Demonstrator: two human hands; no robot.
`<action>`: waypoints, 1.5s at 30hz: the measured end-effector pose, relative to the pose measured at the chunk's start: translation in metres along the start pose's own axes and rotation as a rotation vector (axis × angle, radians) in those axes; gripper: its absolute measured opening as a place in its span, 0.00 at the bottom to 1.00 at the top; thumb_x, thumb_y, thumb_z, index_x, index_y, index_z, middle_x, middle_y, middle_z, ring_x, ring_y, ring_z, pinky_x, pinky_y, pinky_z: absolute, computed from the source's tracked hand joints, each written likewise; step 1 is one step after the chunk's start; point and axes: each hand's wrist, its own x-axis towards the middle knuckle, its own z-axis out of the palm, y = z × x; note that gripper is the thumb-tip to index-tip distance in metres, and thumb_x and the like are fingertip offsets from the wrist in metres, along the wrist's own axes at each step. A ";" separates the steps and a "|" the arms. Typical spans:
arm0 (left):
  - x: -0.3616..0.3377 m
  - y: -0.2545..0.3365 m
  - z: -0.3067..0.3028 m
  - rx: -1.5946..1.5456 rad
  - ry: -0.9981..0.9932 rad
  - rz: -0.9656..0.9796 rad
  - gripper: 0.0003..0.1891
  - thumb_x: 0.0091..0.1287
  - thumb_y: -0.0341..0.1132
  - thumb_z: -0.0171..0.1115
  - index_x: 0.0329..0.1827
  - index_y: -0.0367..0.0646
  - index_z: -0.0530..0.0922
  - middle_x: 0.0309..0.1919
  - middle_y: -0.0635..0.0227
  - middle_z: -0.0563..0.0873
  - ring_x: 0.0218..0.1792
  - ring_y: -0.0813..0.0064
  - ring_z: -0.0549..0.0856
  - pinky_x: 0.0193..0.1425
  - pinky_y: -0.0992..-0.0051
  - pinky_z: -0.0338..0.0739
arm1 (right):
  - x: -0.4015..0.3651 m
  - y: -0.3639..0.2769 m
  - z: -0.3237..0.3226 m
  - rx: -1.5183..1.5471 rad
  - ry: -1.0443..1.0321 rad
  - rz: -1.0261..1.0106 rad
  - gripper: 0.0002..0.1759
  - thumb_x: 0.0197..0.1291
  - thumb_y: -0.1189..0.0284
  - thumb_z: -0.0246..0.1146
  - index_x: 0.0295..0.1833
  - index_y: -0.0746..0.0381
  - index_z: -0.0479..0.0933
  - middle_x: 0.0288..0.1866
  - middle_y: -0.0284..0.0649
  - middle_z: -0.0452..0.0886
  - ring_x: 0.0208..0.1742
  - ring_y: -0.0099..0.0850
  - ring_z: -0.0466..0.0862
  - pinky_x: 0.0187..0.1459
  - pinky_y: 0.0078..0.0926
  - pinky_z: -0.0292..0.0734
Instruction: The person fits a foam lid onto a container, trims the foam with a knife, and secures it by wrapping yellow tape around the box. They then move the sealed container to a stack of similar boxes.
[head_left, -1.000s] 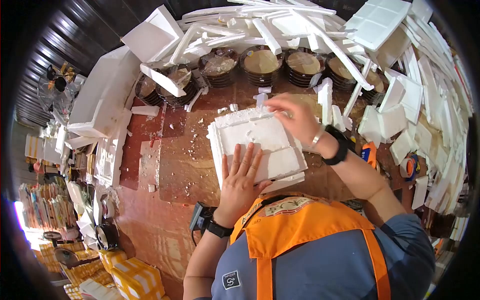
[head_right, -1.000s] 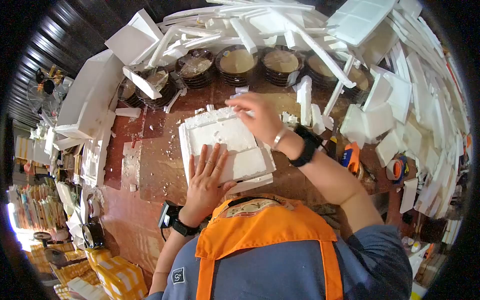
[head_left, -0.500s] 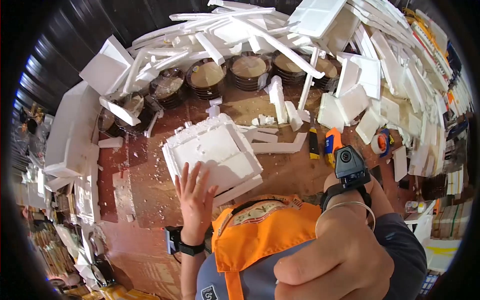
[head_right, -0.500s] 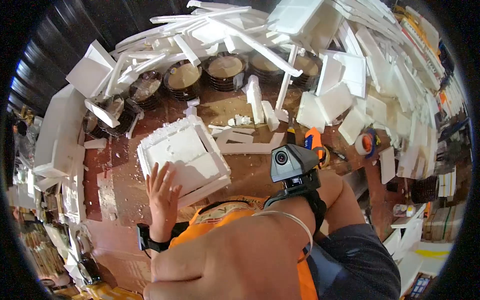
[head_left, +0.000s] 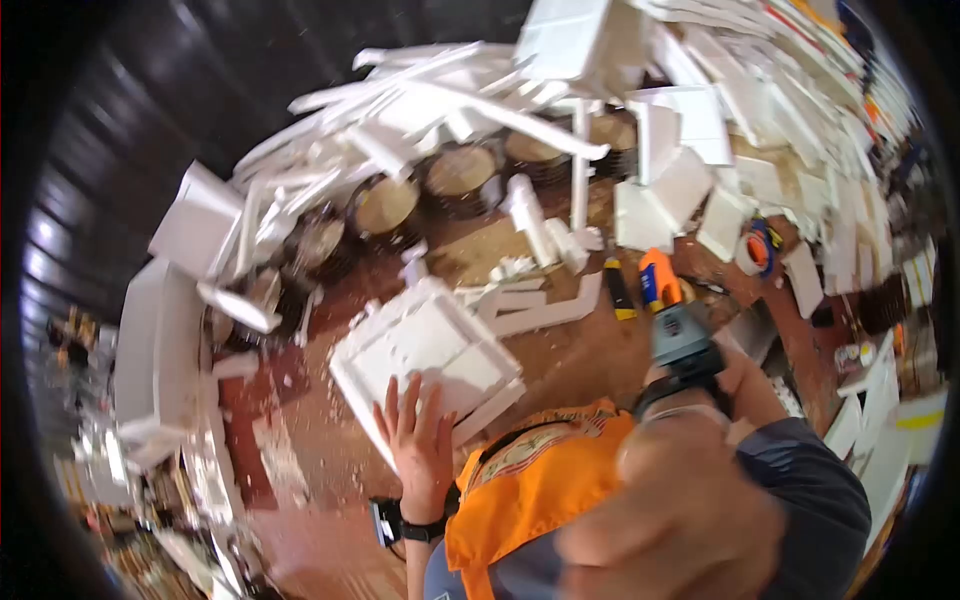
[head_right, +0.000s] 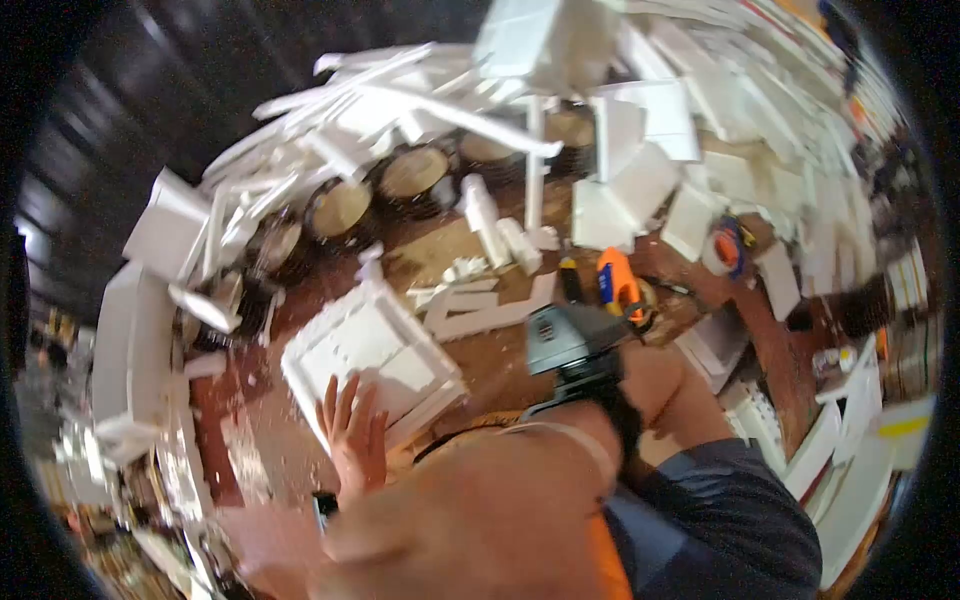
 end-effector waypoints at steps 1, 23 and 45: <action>0.002 0.000 0.006 0.025 -0.018 0.015 0.18 0.66 0.32 0.64 0.59 0.42 0.82 0.68 0.58 0.77 0.75 0.49 0.66 0.80 0.45 0.47 | -0.002 0.000 0.006 -0.053 -0.015 -0.017 0.09 0.49 0.81 0.63 0.19 0.61 0.76 0.21 0.33 0.73 0.20 0.26 0.73 0.20 0.23 0.62; 0.023 0.016 0.012 0.038 0.107 0.118 0.18 0.69 0.27 0.59 0.62 0.37 0.80 0.61 0.51 0.82 0.64 0.45 0.78 0.69 0.52 0.72 | -0.270 0.075 -0.508 -0.823 0.802 1.527 0.20 0.68 0.63 0.61 0.59 0.64 0.72 0.51 0.44 0.83 0.44 0.38 0.86 0.41 0.37 0.87; 0.017 0.011 0.015 0.128 0.046 -0.066 0.22 0.56 0.24 0.59 0.56 0.40 0.81 0.61 0.57 0.82 0.66 0.51 0.78 0.73 0.53 0.70 | -0.246 0.191 -0.789 -1.001 0.798 1.088 0.21 0.64 0.64 0.70 0.57 0.65 0.76 0.54 0.45 0.83 0.50 0.36 0.83 0.52 0.36 0.77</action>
